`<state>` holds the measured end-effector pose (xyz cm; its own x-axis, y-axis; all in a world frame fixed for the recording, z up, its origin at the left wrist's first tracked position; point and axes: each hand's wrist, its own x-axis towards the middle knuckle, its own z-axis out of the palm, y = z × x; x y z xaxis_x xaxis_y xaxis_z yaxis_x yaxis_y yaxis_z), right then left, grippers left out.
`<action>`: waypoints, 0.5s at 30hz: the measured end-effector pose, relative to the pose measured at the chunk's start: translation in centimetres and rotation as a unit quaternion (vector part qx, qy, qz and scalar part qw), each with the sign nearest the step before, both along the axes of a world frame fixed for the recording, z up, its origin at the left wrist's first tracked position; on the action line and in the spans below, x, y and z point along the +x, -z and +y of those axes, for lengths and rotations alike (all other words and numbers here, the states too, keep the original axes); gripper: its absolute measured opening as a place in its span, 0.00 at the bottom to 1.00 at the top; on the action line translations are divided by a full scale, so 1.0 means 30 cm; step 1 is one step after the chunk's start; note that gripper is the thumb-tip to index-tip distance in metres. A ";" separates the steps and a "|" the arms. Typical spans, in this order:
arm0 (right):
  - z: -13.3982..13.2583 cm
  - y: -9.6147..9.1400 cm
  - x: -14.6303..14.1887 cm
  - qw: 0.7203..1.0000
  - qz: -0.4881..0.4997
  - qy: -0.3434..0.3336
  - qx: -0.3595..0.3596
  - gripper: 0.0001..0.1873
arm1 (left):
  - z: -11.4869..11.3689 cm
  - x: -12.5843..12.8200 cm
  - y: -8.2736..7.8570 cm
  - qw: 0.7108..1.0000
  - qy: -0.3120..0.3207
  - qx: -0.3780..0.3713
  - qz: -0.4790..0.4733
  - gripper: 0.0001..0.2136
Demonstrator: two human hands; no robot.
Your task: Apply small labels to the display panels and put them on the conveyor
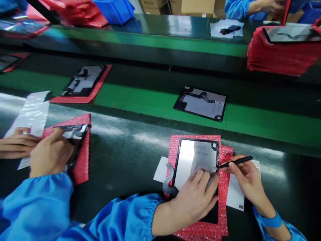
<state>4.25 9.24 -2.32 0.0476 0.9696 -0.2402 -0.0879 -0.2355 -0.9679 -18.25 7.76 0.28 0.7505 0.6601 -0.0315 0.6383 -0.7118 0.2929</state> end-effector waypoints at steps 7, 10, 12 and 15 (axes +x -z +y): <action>-0.004 0.002 0.001 1.000 -0.003 -0.004 -0.002 0.15 | -0.006 0.004 0.004 1.000 -0.010 0.004 -0.002 0.31; -0.003 0.002 0.000 1.000 -0.003 0.000 -0.008 0.16 | -0.003 0.006 0.005 1.000 -0.007 -0.003 0.009 0.32; -0.001 0.001 -0.005 1.000 -0.006 0.006 -0.012 0.17 | 0.000 0.008 0.003 1.000 -0.006 -0.009 0.009 0.32; 0.003 -0.005 -0.013 1.000 -0.006 0.013 -0.017 0.19 | 0.008 0.008 -0.001 1.000 -0.008 -0.013 -0.004 0.32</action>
